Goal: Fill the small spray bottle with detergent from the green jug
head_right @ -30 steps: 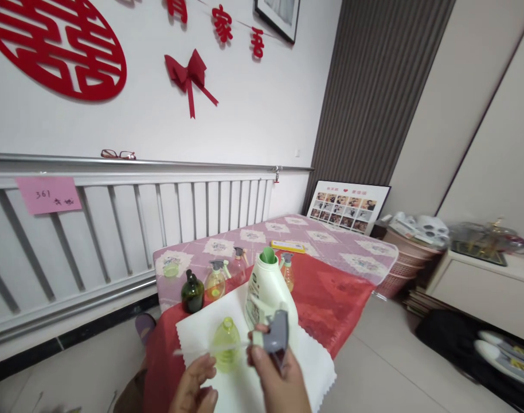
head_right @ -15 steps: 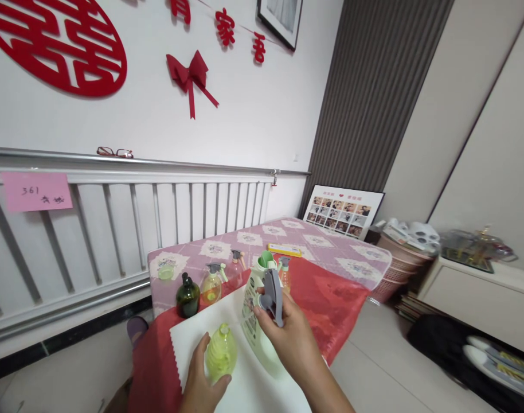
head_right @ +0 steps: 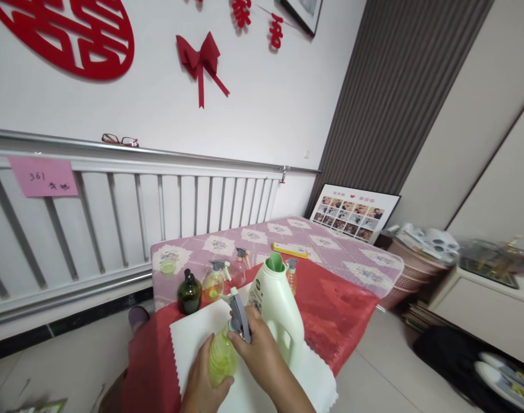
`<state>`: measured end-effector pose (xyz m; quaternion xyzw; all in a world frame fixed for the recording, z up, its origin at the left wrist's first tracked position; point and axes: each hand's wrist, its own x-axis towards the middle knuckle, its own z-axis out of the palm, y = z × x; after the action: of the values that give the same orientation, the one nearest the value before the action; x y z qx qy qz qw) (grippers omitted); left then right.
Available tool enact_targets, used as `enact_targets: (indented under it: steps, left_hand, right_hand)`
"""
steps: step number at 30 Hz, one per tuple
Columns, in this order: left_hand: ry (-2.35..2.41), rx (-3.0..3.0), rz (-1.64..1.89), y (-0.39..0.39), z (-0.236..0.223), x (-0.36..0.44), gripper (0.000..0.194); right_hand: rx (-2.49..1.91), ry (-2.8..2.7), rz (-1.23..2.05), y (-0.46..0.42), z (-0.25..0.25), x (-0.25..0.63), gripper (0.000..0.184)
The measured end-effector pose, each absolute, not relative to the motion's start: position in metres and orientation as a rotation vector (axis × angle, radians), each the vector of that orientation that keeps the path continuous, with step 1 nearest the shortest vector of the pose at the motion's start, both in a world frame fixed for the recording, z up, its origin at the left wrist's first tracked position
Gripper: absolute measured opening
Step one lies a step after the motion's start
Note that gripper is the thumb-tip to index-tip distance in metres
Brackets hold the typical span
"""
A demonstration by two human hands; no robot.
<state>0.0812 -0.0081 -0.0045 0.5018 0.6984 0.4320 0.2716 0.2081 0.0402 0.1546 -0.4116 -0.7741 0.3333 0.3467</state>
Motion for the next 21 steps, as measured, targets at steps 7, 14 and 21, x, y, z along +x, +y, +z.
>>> enact_targets:
  steps: [7,14,21]
  left_hand:
    - [1.904,1.370,1.103,-0.009,-0.004,0.081,0.091]
    - [1.927,1.342,1.078,-0.010,-0.006,0.082,0.090]
    - [1.917,1.367,1.045,-0.008,-0.009,0.079,0.093]
  right_hand:
    - [-1.037,-2.056,0.963,0.048,0.141,0.206,0.021]
    - [-0.984,-2.212,1.019,0.056,0.144,0.212,0.024]
    - [-0.980,-2.390,1.013,0.066,0.161,0.214,0.013]
